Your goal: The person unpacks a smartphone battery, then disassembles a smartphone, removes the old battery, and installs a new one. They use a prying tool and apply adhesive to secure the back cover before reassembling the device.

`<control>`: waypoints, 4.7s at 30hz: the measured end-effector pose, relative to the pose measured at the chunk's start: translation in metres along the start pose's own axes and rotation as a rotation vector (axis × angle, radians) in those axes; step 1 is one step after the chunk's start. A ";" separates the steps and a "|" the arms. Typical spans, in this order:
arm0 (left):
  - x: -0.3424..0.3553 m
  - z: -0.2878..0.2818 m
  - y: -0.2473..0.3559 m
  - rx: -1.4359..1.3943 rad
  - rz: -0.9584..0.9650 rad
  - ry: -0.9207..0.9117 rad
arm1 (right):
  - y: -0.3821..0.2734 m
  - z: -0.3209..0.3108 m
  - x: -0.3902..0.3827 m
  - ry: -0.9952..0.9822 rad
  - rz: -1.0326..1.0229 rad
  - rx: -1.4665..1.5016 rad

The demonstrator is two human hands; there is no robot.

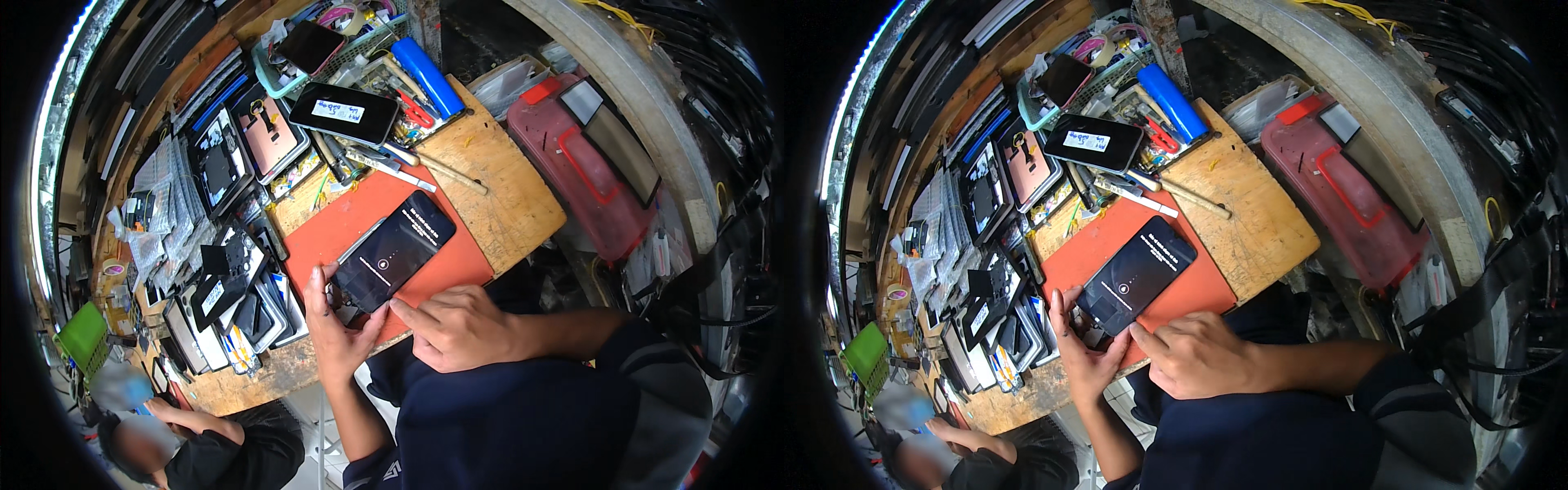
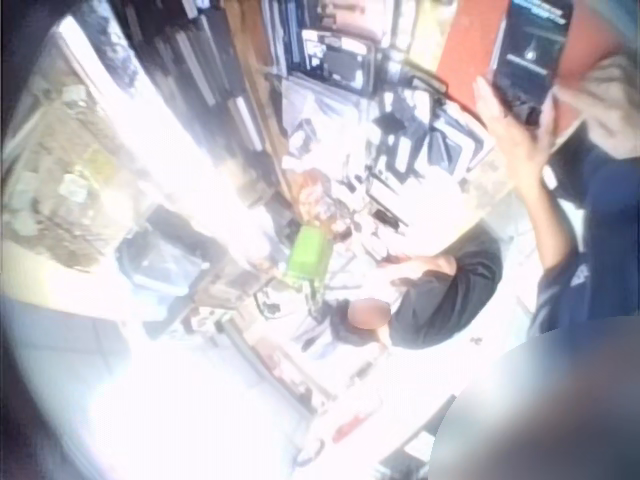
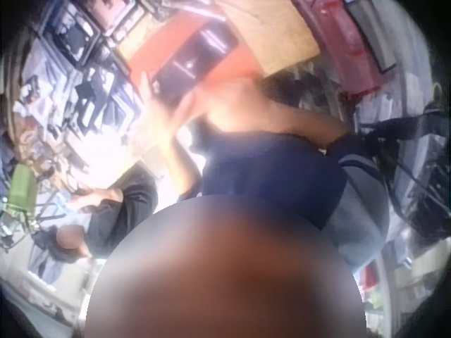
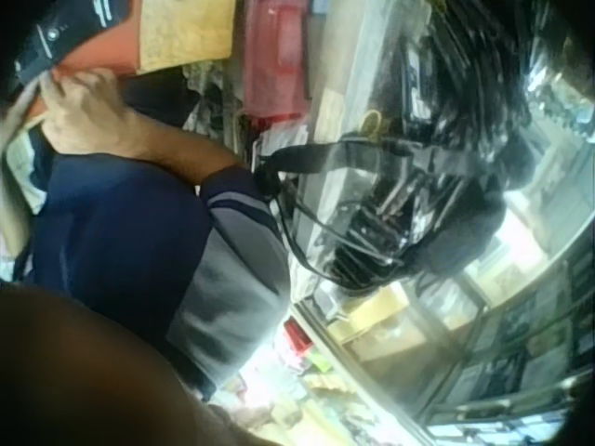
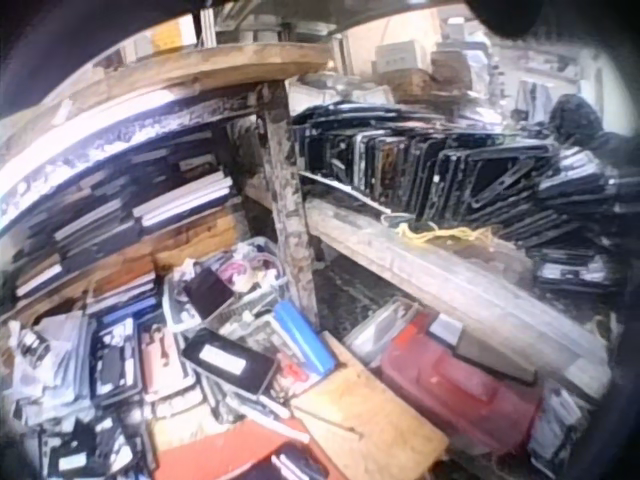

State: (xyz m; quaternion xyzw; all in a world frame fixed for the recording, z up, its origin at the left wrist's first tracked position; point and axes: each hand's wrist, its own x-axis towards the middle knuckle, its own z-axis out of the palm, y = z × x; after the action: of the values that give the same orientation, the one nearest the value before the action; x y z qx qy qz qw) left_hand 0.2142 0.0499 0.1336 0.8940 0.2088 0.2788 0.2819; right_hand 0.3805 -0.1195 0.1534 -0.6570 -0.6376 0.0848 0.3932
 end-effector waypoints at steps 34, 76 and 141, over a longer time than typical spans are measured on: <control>-0.008 0.002 -0.014 -0.077 -0.031 0.032 | -0.010 0.010 0.024 -0.033 -0.018 0.045; -0.011 -0.001 -0.003 -0.022 -0.024 0.026 | 0.033 -0.046 0.002 0.106 0.241 -0.147; -0.007 -0.002 -0.004 -0.020 -0.044 -0.014 | -0.005 0.016 -0.017 -0.114 -0.042 0.050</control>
State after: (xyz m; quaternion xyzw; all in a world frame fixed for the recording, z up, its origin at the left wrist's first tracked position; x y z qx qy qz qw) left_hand 0.2063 0.0496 0.1301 0.8883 0.2235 0.2684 0.2982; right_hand 0.3638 -0.1296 0.1395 -0.6278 -0.6700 0.1296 0.3744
